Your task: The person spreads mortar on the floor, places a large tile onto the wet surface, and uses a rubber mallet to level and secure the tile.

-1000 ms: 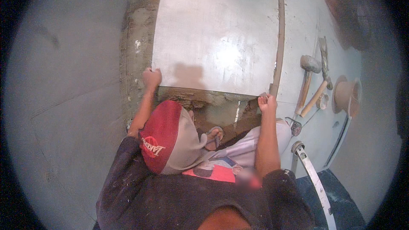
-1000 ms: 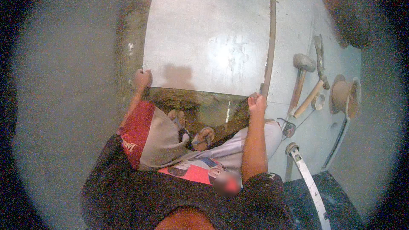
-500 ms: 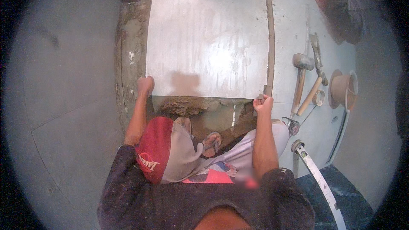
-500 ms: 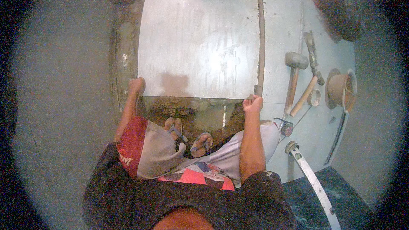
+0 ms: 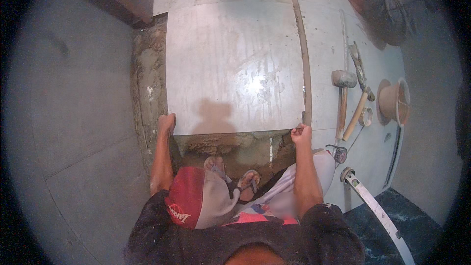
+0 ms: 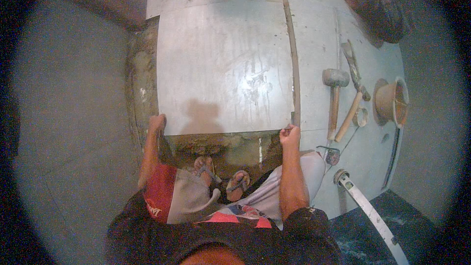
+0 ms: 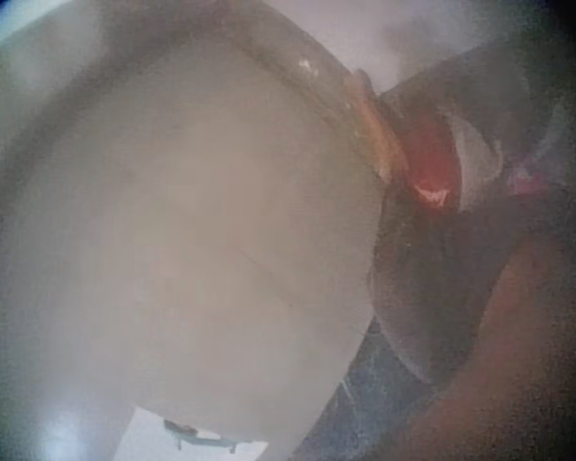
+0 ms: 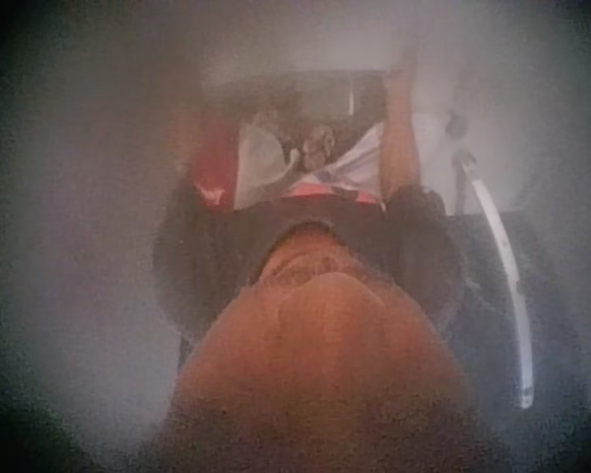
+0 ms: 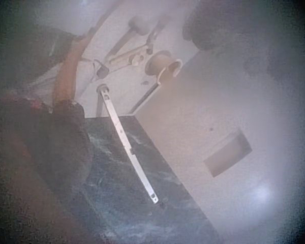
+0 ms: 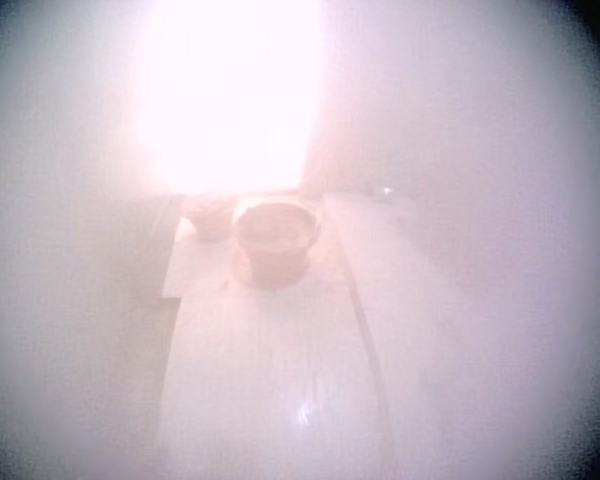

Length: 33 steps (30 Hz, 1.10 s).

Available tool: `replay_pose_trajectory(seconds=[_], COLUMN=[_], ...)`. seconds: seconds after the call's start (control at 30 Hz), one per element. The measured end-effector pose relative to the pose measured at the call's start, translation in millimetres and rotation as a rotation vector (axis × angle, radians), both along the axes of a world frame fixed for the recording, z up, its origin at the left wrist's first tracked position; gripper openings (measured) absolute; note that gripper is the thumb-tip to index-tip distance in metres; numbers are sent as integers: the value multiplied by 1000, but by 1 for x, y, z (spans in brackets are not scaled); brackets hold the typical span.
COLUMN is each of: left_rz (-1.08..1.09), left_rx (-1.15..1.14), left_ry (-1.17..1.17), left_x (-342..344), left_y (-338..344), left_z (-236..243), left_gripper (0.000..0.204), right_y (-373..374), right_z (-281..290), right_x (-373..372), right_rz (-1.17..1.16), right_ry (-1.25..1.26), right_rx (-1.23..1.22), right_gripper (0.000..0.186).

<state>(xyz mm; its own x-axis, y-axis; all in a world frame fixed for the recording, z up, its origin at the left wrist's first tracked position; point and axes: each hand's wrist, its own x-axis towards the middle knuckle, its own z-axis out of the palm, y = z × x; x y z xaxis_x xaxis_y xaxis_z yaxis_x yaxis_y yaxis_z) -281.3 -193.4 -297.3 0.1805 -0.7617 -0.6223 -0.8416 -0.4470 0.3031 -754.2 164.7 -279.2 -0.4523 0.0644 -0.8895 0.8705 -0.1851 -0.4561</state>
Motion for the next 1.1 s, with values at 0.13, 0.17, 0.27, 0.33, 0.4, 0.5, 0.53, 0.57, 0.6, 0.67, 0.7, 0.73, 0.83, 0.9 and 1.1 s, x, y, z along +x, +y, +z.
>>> replay_pose_trajectory(seconds=[0.13,0.17,0.27,0.33,0.4,0.5,0.53,0.57,0.6,0.67,0.7,0.73,0.83,0.9,1.1], left_rz=[-230,-266,-238,-103,-108,-399,-524,-540,-554,-462,-454,-513,-279,-99,-277], left_rx=[-60,-70,-79,-71,-123,-182,-98,-72,-45,-94,-118,-168,-152,-92,-89], left_ry=[6,25,101,93,77,8,-13,7,29,102,99,3,99,171,128], left_x=[36,40,30,28,36,79,58,48,36,37,48,81,27,2,52], left_y=[-7,-6,1,8,11,1,-4,-3,-2,-4,-5,-16,5,9,-14], left_z=[-1,-4,-12,-19,-28,-35,-33,-29,-25,-18,-14,-12,-5,20,5], left_gripper=[47,45,37,34,32,31,31,31,31,31,31,31,30,28,20], right_y=[-12,-10,-2,5,9,-3,4,4,6,-1,-4,-23,-8,-5,-16], right_z=[-3,-4,-9,-10,-11,-13,-12,-11,-10,-9,-9,-9,-13,-16,-34], right_x=[10,13,12,11,11,22,14,9,6,6,11,21,9,5,13], right_rz=[-20,-26,-119,-76,-52,-33,-39,-37,-34,-28,15,76,53,30,85], right_ry=[-29,-25,42,69,80,37,39,32,31,13,-5,-39,0,13,42], right_rx=[-26,-23,29,0,3,31,62,73,116,172,166,125,194,238,106], right_gripper=[5,6,7,6,6,6,5,5,4,4,4,5,8,10,7])
